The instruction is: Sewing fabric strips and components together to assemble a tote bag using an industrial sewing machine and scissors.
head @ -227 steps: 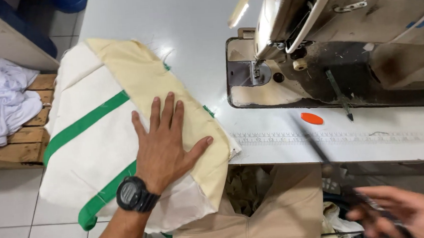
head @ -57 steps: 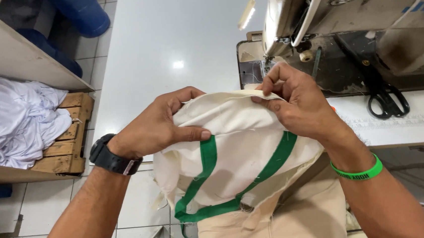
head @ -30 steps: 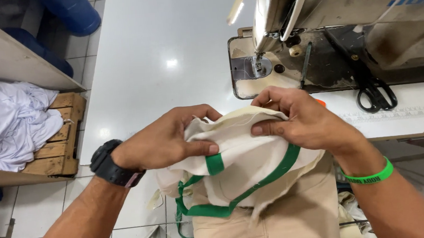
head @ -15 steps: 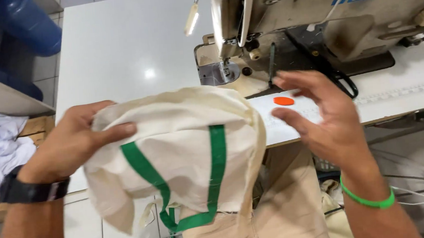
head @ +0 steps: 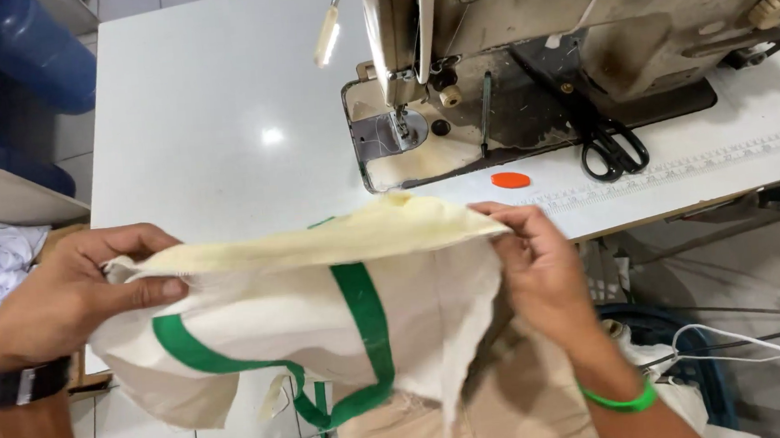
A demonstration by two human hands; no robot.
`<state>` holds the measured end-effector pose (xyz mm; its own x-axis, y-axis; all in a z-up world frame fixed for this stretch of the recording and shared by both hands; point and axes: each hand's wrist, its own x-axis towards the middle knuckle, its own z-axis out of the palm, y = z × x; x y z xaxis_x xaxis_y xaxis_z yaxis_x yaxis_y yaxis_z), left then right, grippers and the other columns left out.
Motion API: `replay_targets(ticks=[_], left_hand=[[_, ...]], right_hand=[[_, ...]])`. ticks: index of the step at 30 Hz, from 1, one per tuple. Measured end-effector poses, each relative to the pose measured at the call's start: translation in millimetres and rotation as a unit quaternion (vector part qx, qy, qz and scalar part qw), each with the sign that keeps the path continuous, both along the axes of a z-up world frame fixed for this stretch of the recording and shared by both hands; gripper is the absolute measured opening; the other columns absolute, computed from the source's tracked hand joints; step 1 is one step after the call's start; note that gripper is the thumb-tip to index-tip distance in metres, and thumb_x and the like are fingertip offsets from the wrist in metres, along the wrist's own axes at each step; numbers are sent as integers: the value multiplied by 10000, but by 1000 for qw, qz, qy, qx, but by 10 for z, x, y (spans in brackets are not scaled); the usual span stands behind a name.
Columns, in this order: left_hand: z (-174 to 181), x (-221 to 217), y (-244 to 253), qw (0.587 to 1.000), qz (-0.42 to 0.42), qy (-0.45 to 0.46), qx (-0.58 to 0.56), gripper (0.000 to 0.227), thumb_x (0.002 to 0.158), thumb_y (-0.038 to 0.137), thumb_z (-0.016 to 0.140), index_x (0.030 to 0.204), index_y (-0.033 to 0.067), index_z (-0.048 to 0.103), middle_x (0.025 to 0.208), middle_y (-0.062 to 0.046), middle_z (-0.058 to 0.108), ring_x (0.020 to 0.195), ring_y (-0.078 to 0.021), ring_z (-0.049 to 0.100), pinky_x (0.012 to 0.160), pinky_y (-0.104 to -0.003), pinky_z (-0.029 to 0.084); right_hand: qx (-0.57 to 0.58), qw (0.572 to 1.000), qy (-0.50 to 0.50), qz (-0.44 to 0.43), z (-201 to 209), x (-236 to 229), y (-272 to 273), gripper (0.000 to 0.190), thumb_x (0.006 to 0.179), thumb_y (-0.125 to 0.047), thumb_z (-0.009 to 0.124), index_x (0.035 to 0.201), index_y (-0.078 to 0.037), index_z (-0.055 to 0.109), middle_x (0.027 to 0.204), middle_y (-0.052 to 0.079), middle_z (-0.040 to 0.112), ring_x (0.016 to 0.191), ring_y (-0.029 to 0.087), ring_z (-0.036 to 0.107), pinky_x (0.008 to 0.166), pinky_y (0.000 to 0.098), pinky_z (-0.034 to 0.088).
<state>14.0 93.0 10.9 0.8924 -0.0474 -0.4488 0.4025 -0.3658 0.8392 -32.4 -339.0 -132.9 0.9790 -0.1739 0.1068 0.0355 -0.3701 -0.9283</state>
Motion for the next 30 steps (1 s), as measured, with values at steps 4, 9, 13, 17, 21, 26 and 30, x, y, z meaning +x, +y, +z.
replay_targets(ticks=[4, 9, 13, 17, 21, 26, 30], left_hand=[[-167, 160, -185, 952, -79, -32, 293, 395, 905, 194, 862, 1280, 109, 772, 1276, -56, 734, 1162, -246, 645, 989, -396, 459], [-109, 4, -1217, 922, -237, -278, 126, 852, 849, 479, 805, 1597, 197, 510, 1732, -92, 503, 1583, -311, 481, 1250, -592, 384], [-168, 23, -1617, 924, -272, -263, 51, 410, 962, 395, 723, 1296, 163, 663, 1279, -59, 725, 1113, -220, 703, 1019, -496, 378], [103, -73, -1599, 949, -174, -38, -259, 271, 960, 161, 768, 1182, 13, 820, 1094, -114, 864, 896, -221, 813, 746, -323, 686], [63, -121, -1666, 971, -146, 22, -186, 338, 1021, 238, 674, 1193, 9, 854, 1085, -112, 875, 909, -211, 798, 762, -324, 646], [-313, -232, -1690, 955, -103, 5, -278, 379, 1118, 307, 595, 965, 22, 792, 864, -113, 833, 714, -226, 766, 613, -323, 609], [-124, -281, -1810, 961, -142, -8, -239, 597, 815, 368, 816, 1311, 37, 791, 1136, -84, 866, 958, -188, 795, 838, -339, 677]], right_hand=[[168, 981, 78, 54, 200, 114, -74, 132, 1060, -156, 694, 1173, -89, 702, 805, 7, 668, 672, 66, 536, 591, 238, 397], [129, 975, 77, 163, 682, 270, 64, 200, 1060, -146, 697, 1203, -26, 770, 962, 21, 792, 857, 72, 685, 740, 205, 519], [130, 970, 17, 204, 1138, 261, -1, 159, 1044, -143, 726, 1153, -28, 737, 984, 75, 799, 791, 140, 754, 638, 228, 626], [86, 966, 137, 200, 1416, 258, -130, 289, 841, -161, 889, 1051, 34, 855, 926, 105, 867, 772, 159, 761, 599, 261, 599], [39, 973, 74, 216, 1153, 338, -162, 207, 1015, -233, 782, 967, -34, 812, 828, -7, 738, 762, 91, 632, 596, 250, 478], [60, 969, 61, 233, 954, 356, -111, 270, 1088, -296, 705, 906, -96, 709, 764, -68, 600, 701, 56, 512, 573, 238, 394], [152, 966, 84, 194, 965, 286, -43, 265, 889, -181, 907, 1019, -65, 707, 812, -14, 704, 705, 69, 615, 575, 241, 513]])
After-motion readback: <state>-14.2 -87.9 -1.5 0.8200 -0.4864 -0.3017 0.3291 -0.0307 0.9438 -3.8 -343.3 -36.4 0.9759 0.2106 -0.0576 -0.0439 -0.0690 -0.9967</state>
